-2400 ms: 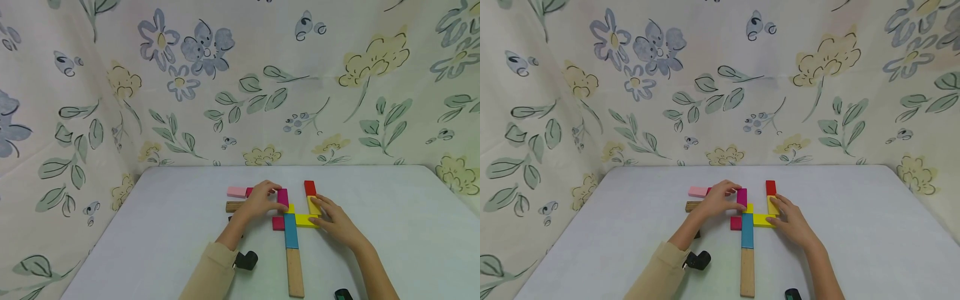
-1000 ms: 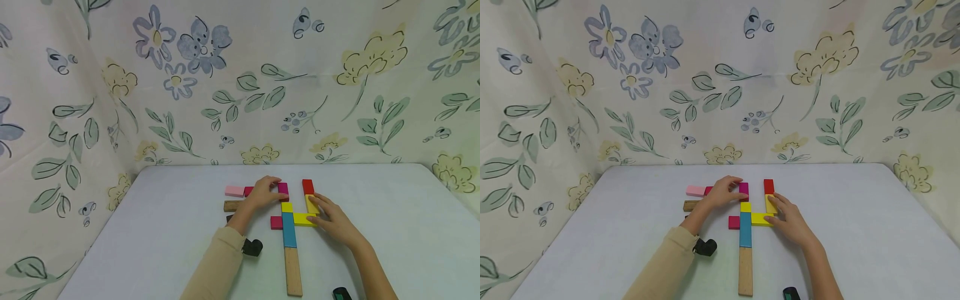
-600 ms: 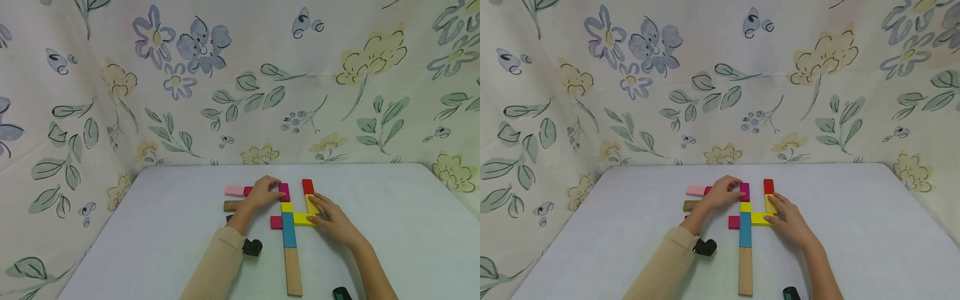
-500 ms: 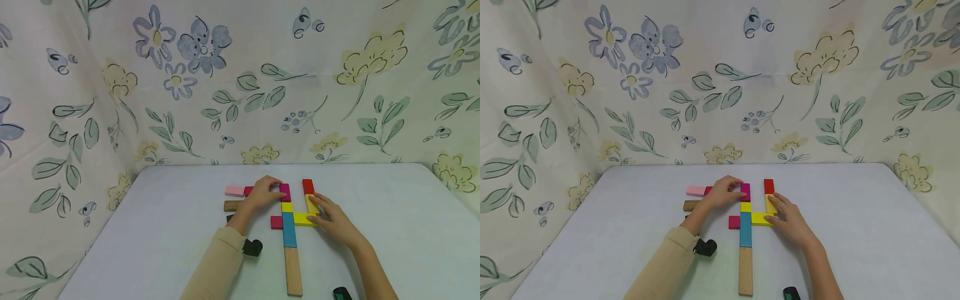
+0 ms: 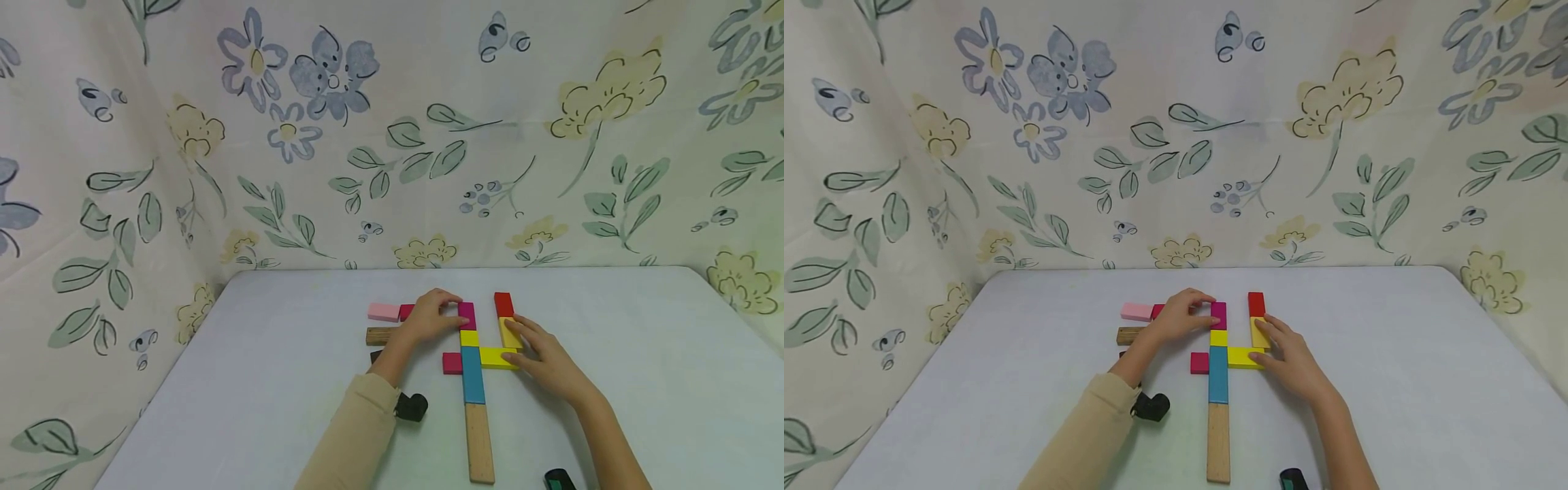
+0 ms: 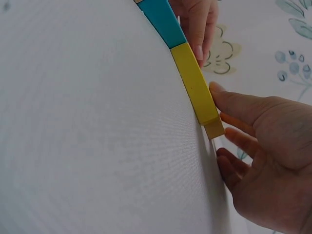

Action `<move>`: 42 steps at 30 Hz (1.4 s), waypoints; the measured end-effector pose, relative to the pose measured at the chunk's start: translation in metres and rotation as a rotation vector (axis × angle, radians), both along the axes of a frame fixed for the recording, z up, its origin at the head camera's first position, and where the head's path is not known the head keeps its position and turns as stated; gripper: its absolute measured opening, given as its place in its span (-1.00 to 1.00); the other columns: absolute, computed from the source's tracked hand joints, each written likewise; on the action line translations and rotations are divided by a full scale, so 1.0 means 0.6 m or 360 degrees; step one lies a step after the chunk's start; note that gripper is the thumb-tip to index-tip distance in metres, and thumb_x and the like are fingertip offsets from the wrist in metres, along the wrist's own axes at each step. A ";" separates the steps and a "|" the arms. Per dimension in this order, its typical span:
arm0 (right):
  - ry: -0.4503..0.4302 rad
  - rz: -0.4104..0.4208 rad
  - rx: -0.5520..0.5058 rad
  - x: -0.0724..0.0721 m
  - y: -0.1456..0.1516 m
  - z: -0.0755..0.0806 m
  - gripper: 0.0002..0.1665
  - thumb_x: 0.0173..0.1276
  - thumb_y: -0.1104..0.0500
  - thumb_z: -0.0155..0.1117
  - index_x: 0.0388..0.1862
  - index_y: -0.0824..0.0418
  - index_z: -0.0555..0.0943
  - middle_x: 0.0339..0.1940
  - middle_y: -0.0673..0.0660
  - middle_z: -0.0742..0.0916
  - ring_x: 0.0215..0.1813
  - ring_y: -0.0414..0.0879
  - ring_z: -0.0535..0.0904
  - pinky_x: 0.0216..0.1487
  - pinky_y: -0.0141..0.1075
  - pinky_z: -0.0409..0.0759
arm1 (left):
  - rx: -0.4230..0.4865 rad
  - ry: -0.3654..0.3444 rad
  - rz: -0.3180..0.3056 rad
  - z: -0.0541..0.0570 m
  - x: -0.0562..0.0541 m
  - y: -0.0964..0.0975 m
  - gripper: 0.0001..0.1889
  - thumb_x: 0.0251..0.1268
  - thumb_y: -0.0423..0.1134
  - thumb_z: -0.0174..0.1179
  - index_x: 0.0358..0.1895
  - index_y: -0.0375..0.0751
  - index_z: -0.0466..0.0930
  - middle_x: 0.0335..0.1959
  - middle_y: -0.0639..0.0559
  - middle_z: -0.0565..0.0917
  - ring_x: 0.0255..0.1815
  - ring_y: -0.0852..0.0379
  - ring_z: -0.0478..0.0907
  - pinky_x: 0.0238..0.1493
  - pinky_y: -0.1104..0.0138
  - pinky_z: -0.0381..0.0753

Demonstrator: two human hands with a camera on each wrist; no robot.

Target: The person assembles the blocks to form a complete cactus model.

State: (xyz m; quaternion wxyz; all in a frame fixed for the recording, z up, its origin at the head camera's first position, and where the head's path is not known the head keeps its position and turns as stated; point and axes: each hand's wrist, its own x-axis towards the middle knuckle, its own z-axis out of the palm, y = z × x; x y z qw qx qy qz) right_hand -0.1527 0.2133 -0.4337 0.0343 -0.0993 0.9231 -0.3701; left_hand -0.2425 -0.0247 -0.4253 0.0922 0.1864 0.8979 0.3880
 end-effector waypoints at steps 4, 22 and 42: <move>0.0006 0.0001 -0.0004 0.000 0.001 -0.001 -0.17 0.45 0.09 0.41 0.59 0.33 0.36 0.61 0.48 0.32 0.56 0.53 0.18 0.27 0.45 0.50 | 0.0009 0.0003 -0.0003 0.000 0.000 0.000 -0.55 0.43 -0.14 0.39 0.32 -0.12 0.66 0.30 -0.09 0.61 0.25 0.00 0.52 0.31 0.20 0.63; 0.0018 0.0009 -0.0013 -0.002 0.002 -0.003 -0.17 0.45 0.09 0.41 0.59 0.33 0.36 0.61 0.49 0.32 0.56 0.54 0.18 0.27 0.45 0.50 | 0.0014 -0.0004 0.0001 0.000 0.001 0.000 -0.54 0.43 -0.12 0.39 0.34 -0.11 0.66 0.32 -0.08 0.60 0.28 -0.01 0.51 0.33 0.18 0.62; 0.0000 0.0012 -0.0039 -0.001 0.000 -0.004 -0.18 0.46 0.10 0.41 0.59 0.34 0.35 0.61 0.49 0.31 0.57 0.53 0.17 0.30 0.47 0.46 | 0.0243 -0.0046 0.0117 0.009 0.024 -0.014 -0.51 0.44 -0.09 0.40 0.37 -0.11 0.64 0.36 -0.09 0.61 0.30 -0.09 0.57 0.30 0.08 0.65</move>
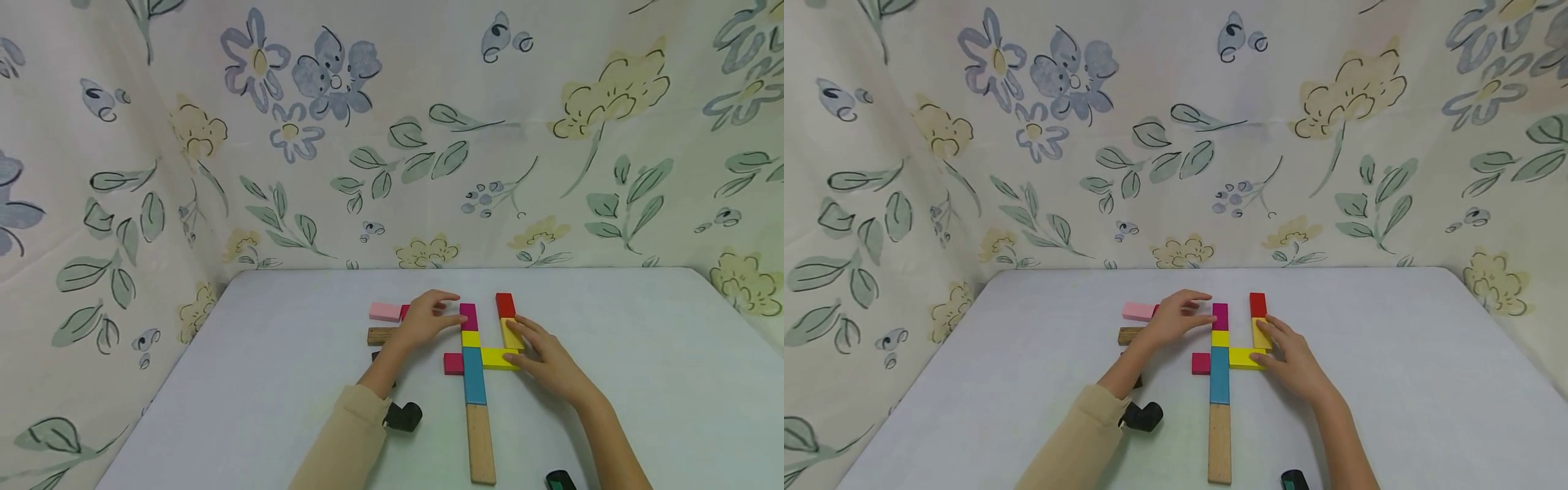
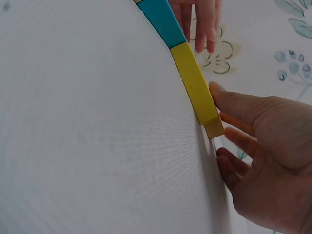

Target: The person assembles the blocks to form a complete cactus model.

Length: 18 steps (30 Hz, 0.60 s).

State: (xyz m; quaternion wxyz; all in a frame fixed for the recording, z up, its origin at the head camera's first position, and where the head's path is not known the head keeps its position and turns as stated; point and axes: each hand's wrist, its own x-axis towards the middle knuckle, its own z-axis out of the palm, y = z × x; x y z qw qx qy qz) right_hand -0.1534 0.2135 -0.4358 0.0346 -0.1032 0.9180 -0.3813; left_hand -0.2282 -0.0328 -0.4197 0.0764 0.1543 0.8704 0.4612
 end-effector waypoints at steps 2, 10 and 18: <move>-0.0005 -0.0001 -0.0004 0.000 0.000 0.000 -0.17 0.45 0.10 0.41 0.59 0.34 0.35 0.62 0.49 0.31 0.58 0.53 0.16 0.30 0.45 0.47 | 0.0054 -0.0004 0.0014 0.003 0.008 -0.005 -0.51 0.44 -0.09 0.39 0.37 -0.10 0.63 0.35 -0.08 0.62 0.29 -0.09 0.58 0.28 0.07 0.66; 0.0000 -0.0007 0.0004 0.003 -0.004 0.005 -0.18 0.46 0.09 0.41 0.59 0.35 0.36 0.61 0.48 0.31 0.57 0.51 0.18 0.30 0.40 0.51 | 0.0246 0.0111 -0.0007 0.027 0.053 -0.042 -0.53 0.48 -0.20 0.36 0.38 -0.20 0.61 0.26 -0.19 0.66 0.25 -0.16 0.62 0.29 0.09 0.67; 0.0018 -0.0004 -0.0022 0.007 -0.003 0.007 -0.20 0.45 0.14 0.39 0.58 0.35 0.37 0.61 0.47 0.33 0.58 0.51 0.18 0.31 0.39 0.50 | 0.0284 0.0260 0.0161 0.050 0.096 -0.090 -0.58 0.42 -0.25 0.40 0.29 -0.22 0.66 0.12 -0.18 0.71 0.14 -0.16 0.64 0.22 0.04 0.70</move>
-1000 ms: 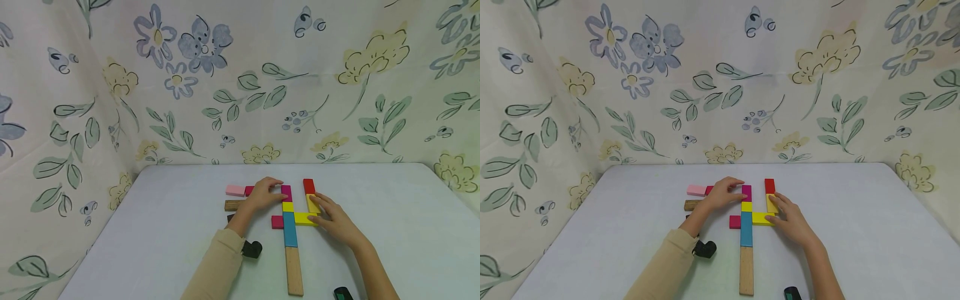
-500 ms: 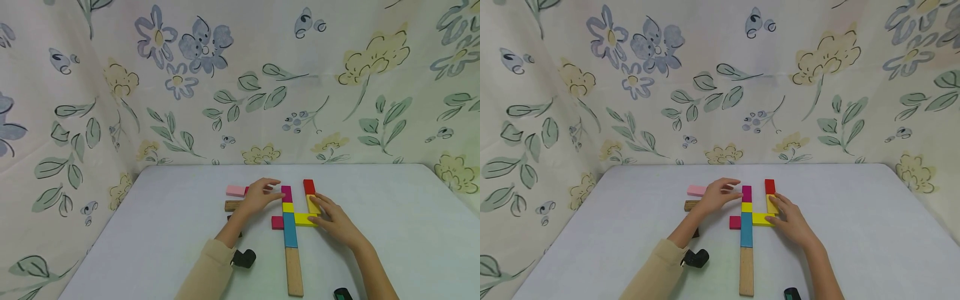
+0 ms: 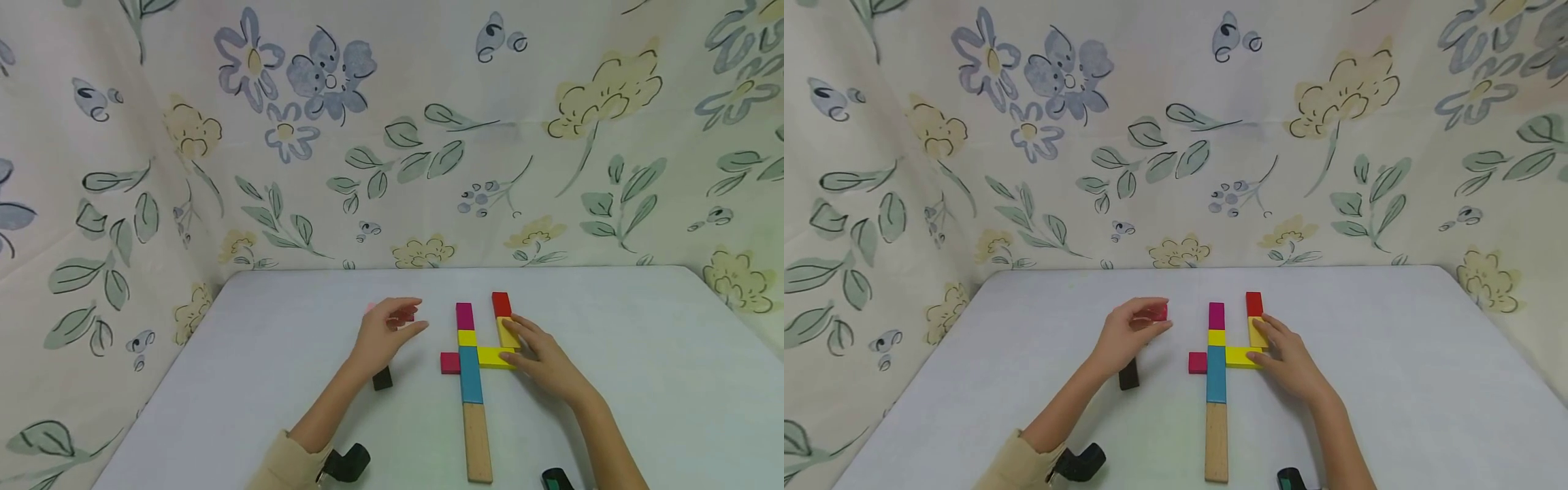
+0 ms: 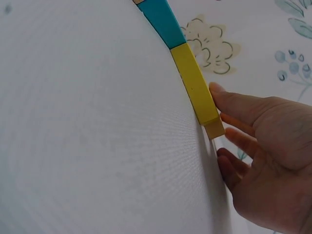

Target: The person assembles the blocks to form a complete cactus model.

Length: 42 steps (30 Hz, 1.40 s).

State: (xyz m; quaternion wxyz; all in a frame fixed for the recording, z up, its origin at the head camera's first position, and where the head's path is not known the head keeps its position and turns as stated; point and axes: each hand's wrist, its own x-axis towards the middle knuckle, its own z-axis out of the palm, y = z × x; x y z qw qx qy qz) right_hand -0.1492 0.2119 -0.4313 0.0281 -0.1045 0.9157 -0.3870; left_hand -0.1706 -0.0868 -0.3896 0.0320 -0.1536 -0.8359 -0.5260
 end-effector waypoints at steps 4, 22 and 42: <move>0.0004 0.0005 -0.0003 -0.002 0.000 0.000 -0.20 0.46 0.13 0.40 0.58 0.35 0.37 0.61 0.48 0.33 0.57 0.51 0.18 0.31 0.38 0.51 | 0.0055 -0.0013 0.0094 0.001 0.019 -0.027 -0.59 0.41 -0.28 0.41 0.27 -0.25 0.67 0.09 -0.20 0.71 0.11 -0.10 0.64 0.19 0.12 0.73; -0.0022 -0.0005 0.0019 -0.003 -0.001 -0.004 -0.18 0.47 0.11 0.40 0.60 0.35 0.34 0.62 0.49 0.31 0.57 0.52 0.17 0.32 0.42 0.48 | 0.0030 -0.0224 0.0264 -0.056 0.078 -0.113 -0.54 0.14 -0.39 0.57 0.14 -0.34 0.73 -0.06 -0.11 0.70 -0.07 0.02 0.66 0.07 0.27 0.72; -0.0048 -0.0008 0.0010 -0.001 -0.001 -0.003 -0.17 0.48 0.09 0.39 0.61 0.34 0.33 0.63 0.47 0.29 0.59 0.53 0.14 0.36 0.44 0.42 | -0.0229 -0.0253 0.0079 -0.072 0.069 -0.121 -0.30 -0.07 -0.35 0.69 0.24 -0.38 0.64 -0.12 -0.06 0.58 -0.18 0.09 0.43 -0.10 0.38 0.53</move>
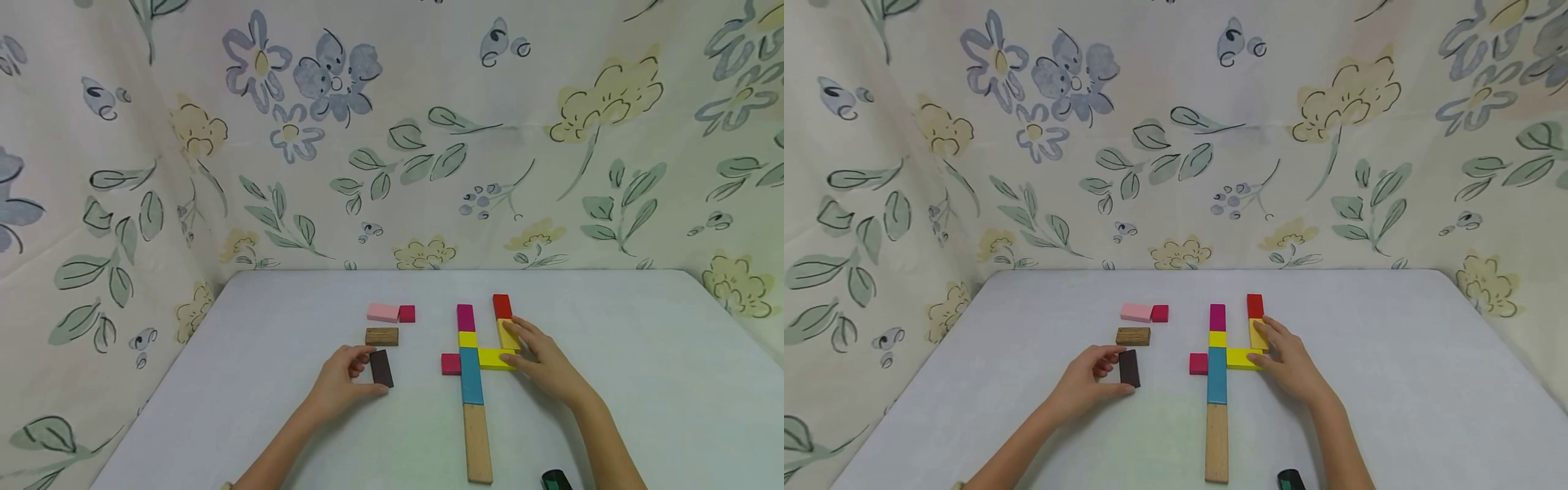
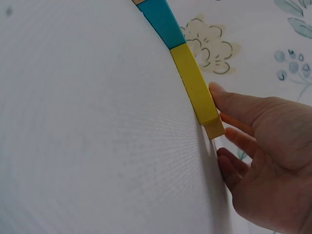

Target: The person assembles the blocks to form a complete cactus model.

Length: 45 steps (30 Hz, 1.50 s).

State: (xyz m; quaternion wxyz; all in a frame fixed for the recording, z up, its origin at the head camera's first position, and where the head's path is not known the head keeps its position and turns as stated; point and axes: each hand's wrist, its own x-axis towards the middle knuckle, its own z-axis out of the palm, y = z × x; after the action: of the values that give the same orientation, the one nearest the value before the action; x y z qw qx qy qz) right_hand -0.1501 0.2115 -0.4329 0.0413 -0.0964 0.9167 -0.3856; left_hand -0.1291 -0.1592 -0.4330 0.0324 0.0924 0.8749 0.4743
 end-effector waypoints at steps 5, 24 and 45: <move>0.0016 0.0002 0.0004 -0.001 0.000 -0.001 -0.18 0.48 0.10 0.39 0.60 0.35 0.33 0.63 0.48 0.30 0.59 0.53 0.16 0.36 0.45 0.41 | -0.0032 0.0005 -0.0017 0.003 0.001 -0.001 -0.31 -0.04 -0.32 0.68 0.24 -0.37 0.64 -0.11 -0.05 0.59 -0.18 0.10 0.45 -0.10 0.37 0.55; 0.0034 0.0005 0.0017 -0.002 0.001 -0.003 -0.17 0.48 0.10 0.39 0.60 0.36 0.33 0.62 0.49 0.30 0.58 0.53 0.16 0.34 0.44 0.44 | -0.0063 0.0030 -0.0126 0.043 -0.016 0.002 -0.33 0.10 -0.29 0.63 0.33 -0.26 0.61 0.01 -0.12 0.61 -0.05 0.00 0.63 0.04 0.18 0.70; 0.0043 0.0008 -0.0001 -0.002 0.003 -0.004 -0.18 0.48 0.10 0.40 0.59 0.36 0.35 0.62 0.49 0.31 0.58 0.53 0.17 0.35 0.45 0.43 | -0.0023 0.0098 -0.0227 0.088 -0.075 0.065 -0.33 0.10 -0.37 0.61 0.34 -0.25 0.61 0.07 -0.14 0.62 -0.01 0.00 0.63 0.06 0.17 0.76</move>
State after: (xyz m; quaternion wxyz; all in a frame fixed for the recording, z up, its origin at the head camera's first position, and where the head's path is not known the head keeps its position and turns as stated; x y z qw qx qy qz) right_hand -0.1510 0.2130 -0.4352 0.0300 -0.1040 0.9168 -0.3845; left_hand -0.1739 -0.1203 -0.3803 0.0398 0.1689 0.8701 0.4613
